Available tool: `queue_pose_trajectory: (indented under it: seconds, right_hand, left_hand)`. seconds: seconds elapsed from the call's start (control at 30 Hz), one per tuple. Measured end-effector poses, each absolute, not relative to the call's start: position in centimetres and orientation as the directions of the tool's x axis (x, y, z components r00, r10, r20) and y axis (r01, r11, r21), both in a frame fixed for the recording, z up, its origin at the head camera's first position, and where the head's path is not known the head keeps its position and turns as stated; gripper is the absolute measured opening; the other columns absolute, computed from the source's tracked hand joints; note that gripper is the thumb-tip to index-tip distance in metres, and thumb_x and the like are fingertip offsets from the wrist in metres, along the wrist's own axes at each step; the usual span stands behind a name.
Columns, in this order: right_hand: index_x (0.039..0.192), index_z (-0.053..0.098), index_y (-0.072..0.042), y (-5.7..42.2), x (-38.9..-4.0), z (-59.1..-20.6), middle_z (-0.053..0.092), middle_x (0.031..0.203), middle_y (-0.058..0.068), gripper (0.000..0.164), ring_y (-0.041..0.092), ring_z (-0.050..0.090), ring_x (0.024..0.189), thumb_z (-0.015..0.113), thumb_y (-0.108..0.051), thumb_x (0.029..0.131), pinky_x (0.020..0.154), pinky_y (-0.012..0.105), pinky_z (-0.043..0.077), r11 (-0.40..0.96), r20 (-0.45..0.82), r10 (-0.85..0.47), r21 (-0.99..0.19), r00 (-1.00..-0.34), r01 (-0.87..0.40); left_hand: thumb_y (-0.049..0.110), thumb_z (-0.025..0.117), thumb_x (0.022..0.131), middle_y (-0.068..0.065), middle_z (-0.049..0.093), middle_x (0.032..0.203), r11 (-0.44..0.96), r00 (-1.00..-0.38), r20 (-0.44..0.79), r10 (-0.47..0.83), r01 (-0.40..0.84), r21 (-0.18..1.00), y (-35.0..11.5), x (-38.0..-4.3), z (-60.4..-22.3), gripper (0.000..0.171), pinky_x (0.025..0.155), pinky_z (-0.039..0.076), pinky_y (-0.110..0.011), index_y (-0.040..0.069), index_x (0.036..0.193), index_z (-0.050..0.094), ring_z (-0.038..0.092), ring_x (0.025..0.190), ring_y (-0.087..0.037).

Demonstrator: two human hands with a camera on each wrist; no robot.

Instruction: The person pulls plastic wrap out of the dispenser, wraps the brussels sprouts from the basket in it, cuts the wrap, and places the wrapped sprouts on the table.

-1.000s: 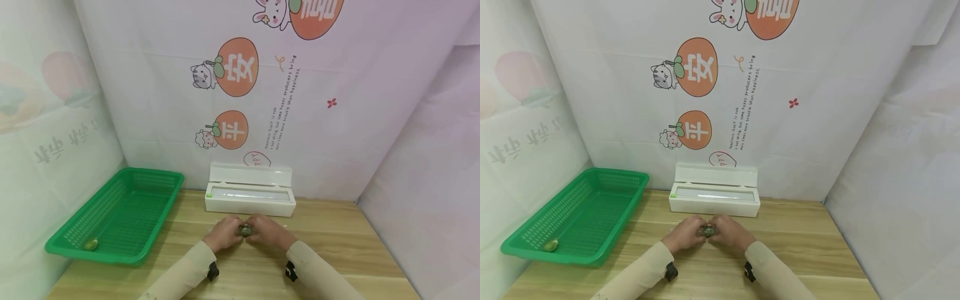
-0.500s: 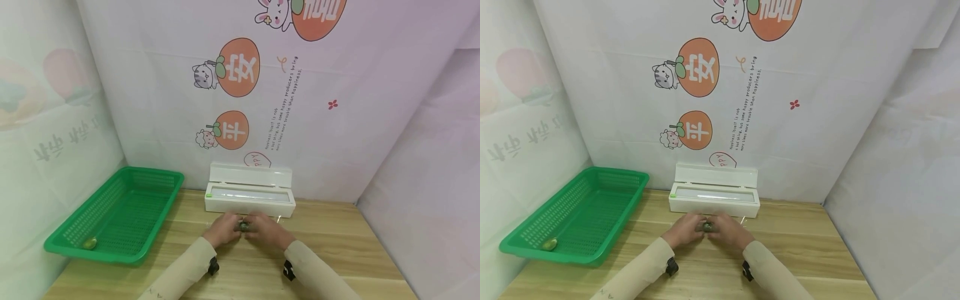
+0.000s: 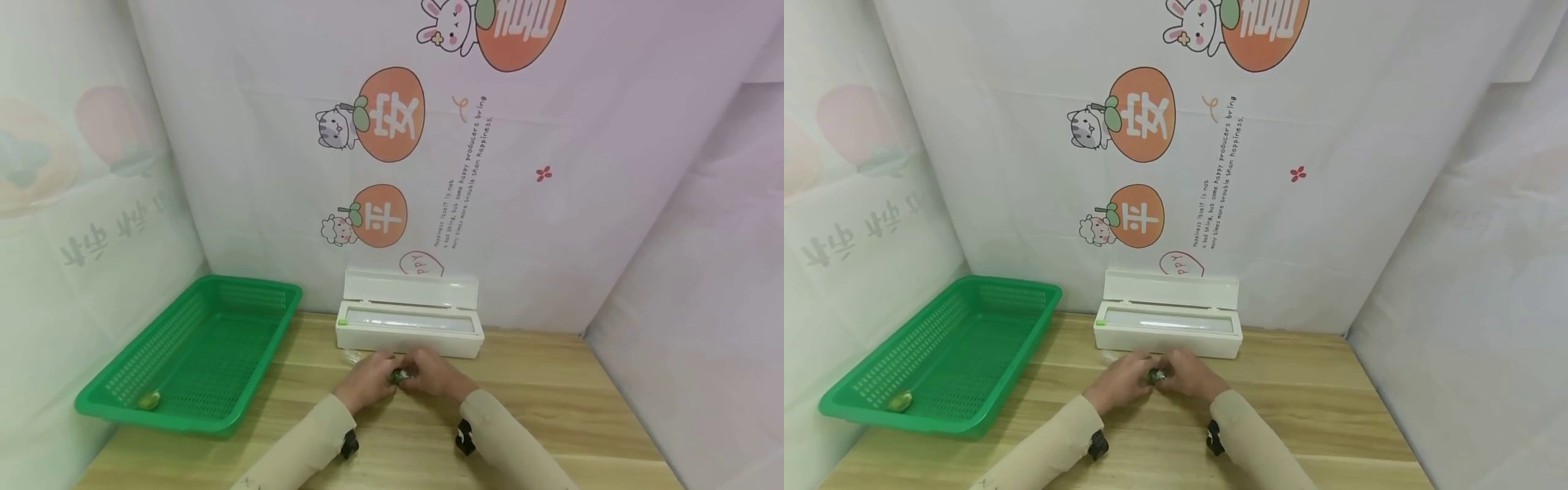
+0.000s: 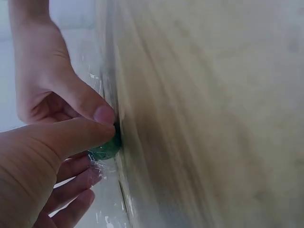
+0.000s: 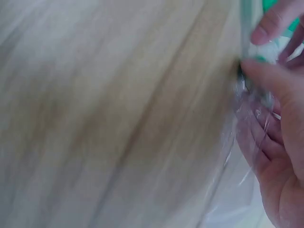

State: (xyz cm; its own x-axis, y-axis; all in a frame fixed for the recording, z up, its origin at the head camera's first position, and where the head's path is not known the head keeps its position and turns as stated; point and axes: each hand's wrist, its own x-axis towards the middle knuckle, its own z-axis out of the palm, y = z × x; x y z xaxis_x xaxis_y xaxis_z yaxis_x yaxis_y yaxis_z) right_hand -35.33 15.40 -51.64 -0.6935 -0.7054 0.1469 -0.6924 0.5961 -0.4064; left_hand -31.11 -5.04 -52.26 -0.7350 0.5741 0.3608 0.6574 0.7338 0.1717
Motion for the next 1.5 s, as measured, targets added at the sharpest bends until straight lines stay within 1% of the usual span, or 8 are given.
queue_pose_trajectory:
  seconds: [0.13, 0.37, 0.57, 0.93, 1.13, 1.23, 1.43, 1.5]
  right_hand:
    - [0.106, 0.08, -0.008, 16.0, -35.1, -51.1, 0.08, 0.097, -0.003, 0.02, 0.001, 0.068, 0.083, 0.084, -0.012, 0.087, 0.077, 0.02, 0.059, 0.564, 0.085, -0.736, -0.472, -0.672, -0.678]
    - [0.118, 0.075, -0.001, 18.1, -35.2, -48.6, 0.078, 0.114, 0.01, 0.038, 0.024, 0.072, 0.104, 0.083, -0.026, 0.09, 0.092, 0.04, 0.062, 0.617, 0.073, -0.71, -0.415, -0.701, -0.668]
    - [0.125, 0.072, 0.002, 20.8, -35.4, -47.3, 0.075, 0.123, 0.018, 0.049, 0.031, 0.073, 0.11, 0.082, -0.033, 0.092, 0.097, 0.049, 0.062, 0.664, 0.068, -0.651, -0.432, -0.756, -0.61]
    - [0.131, 0.07, -0.004, 24.8, -34.6, -46.3, 0.075, 0.127, 0.012, 0.058, 0.028, 0.071, 0.116, 0.078, -0.048, 0.094, 0.101, 0.05, 0.06, 0.697, -0.006, -0.559, -0.545, -0.829, -0.466]
    - [0.132, 0.069, -0.002, 25.2, -33.6, -46.2, 0.076, 0.122, 0.01, 0.061, 0.026, 0.072, 0.113, 0.086, -0.039, 0.088, 0.101, 0.048, 0.06, 0.655, -0.01, -0.58, -0.599, -0.815, -0.459]
    - [0.127, 0.071, -0.002, 24.9, -33.4, -46.7, 0.078, 0.114, 0.006, 0.054, 0.021, 0.075, 0.104, 0.088, -0.034, 0.086, 0.094, 0.042, 0.063, 0.637, 0.045, -0.612, -0.564, -0.79, -0.525]
    - [0.101, 0.076, -0.011, 24.0, -33.1, -47.6, 0.079, 0.093, 0.0, 0.011, 0.007, 0.073, 0.084, 0.081, -0.016, 0.093, 0.078, 0.026, 0.064, 0.585, 0.153, -0.633, -0.549, -0.759, -0.598]
    - [0.096, 0.076, -0.012, 23.9, -33.0, -47.8, 0.079, 0.09, -0.001, 0.005, 0.003, 0.071, 0.08, 0.08, -0.012, 0.093, 0.075, 0.023, 0.063, 0.571, 0.186, -0.631, -0.546, -0.753, -0.613]
  left_hand:
    - [0.02, 0.093, 0.08, -0.001, 0.072, 0.104, 0.739, -0.729, 0.339, 0.595, 0.661, 0.126, -4.7, -30.8, -52.0, 0.036, 0.079, 0.061, -0.03, 0.014, 0.112, 0.075, 0.069, 0.096, -0.017]
    - [0.024, 0.092, 0.082, -0.003, 0.073, 0.103, 0.776, -0.781, 0.262, 0.567, 0.613, 0.148, -3.8, -31.8, -51.1, 0.031, 0.078, 0.062, -0.03, 0.011, 0.106, 0.076, 0.069, 0.092, -0.017]
    - [0.028, 0.091, 0.083, 0.001, 0.071, 0.092, 0.789, -0.805, 0.222, 0.55, 0.588, 0.179, -3.9, -32.9, -51.5, 0.025, 0.074, 0.059, -0.026, 0.013, 0.095, 0.077, 0.063, 0.082, -0.01]
    - [0.031, 0.087, 0.088, 0.005, 0.066, 0.082, 0.765, -0.776, 0.264, 0.573, 0.622, 0.165, -5.2, -31.6, -50.3, 0.021, 0.063, 0.049, -0.021, 0.015, 0.085, 0.074, 0.052, 0.073, -0.005]
    - [0.022, 0.085, 0.089, 0.004, 0.067, 0.083, 0.751, -0.764, 0.33, 0.555, 0.631, 0.197, -6.6, -30.8, -49.4, 0.013, 0.066, 0.053, -0.024, 0.014, 0.088, 0.076, 0.056, 0.074, -0.007]
    - [0.022, 0.086, 0.089, 0.001, 0.07, 0.088, 0.746, -0.76, 0.343, 0.552, 0.634, 0.205, -7.3, -30.5, -49.0, 0.014, 0.071, 0.058, -0.026, 0.011, 0.095, 0.078, 0.062, 0.08, -0.01]
    - [0.022, 0.085, 0.089, 0.0, 0.073, 0.092, 0.741, -0.771, 0.329, 0.545, 0.627, 0.24, -8.3, -30.1, -48.5, 0.017, 0.077, 0.06, -0.028, 0.01, 0.099, 0.078, 0.066, 0.084, -0.012]
    - [0.023, 0.084, 0.09, 0.001, 0.073, 0.093, 0.741, -0.775, 0.321, 0.545, 0.624, 0.248, -8.6, -30.0, -48.5, 0.016, 0.077, 0.059, -0.027, 0.011, 0.1, 0.078, 0.065, 0.085, -0.011]
